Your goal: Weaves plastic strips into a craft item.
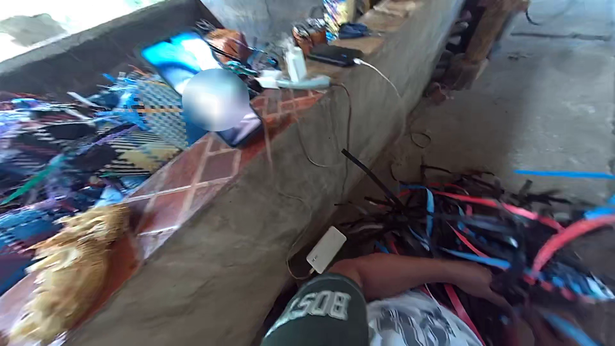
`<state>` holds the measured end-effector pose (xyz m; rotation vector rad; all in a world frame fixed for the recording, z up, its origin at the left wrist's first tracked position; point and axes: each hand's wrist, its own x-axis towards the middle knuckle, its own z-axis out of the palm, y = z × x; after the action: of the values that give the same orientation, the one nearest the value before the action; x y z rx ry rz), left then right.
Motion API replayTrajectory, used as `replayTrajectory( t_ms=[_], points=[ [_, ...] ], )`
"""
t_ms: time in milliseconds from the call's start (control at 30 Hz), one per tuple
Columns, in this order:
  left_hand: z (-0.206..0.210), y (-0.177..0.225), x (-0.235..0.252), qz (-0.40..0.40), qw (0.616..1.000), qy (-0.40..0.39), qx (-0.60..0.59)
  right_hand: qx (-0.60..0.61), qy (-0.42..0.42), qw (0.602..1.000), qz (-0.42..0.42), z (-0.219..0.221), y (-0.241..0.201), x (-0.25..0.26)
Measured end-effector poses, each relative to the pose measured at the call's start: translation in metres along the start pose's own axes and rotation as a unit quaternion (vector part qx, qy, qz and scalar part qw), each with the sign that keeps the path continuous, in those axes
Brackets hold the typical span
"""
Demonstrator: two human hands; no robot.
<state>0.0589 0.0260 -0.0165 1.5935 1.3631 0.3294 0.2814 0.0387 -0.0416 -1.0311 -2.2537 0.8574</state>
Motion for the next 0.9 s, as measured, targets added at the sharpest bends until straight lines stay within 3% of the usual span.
replayTrajectory(
  t_ms=[133, 200, 300, 333, 400, 567, 633, 733, 800, 900],
  points=[
    [-0.018, 0.015, -0.020, -0.002, 0.997, -0.027, 0.066, 0.014, 0.001, 0.999, 0.030, 0.013, -0.006, 0.028],
    [-0.016, 0.017, -0.017, -0.016, 0.995, -0.049, 0.080, -0.024, -0.086, 0.991, 0.097, 0.004, -0.025, 0.039],
    [-0.008, 0.017, -0.006, -0.047, 0.991, -0.059, 0.113, -0.188, -0.263, 0.916, 0.235, -0.004, -0.054, 0.059],
    [-0.005, 0.015, -0.003, -0.054, 0.989, -0.056, 0.126, -0.221, -0.287, 0.896, 0.257, -0.002, -0.058, 0.061],
    [-0.002, 0.012, 0.000, -0.073, 0.985, -0.049, 0.146, -0.217, -0.288, 0.894, 0.267, -0.001, -0.056, 0.060],
    [-0.002, 0.001, 0.002, -0.127, 0.986, -0.015, 0.105, 0.081, -0.155, 0.960, 0.218, -0.009, -0.020, 0.043],
    [-0.001, -0.002, 0.006, -0.130, 0.986, -0.016, 0.098, 0.142, -0.130, 0.968, 0.158, -0.002, 0.002, 0.031],
    [-0.001, -0.003, 0.010, -0.128, 0.988, -0.017, 0.084, 0.199, -0.066, 0.957, 0.199, 0.000, 0.015, 0.019],
    [-0.001, -0.007, 0.012, -0.136, 0.988, -0.013, 0.072, 0.323, 0.032, 0.906, 0.271, -0.008, 0.019, 0.009],
    [-0.001, -0.009, 0.012, -0.164, 0.985, -0.005, 0.045, 0.506, 0.255, 0.754, 0.331, -0.027, 0.049, -0.004]
  ],
)
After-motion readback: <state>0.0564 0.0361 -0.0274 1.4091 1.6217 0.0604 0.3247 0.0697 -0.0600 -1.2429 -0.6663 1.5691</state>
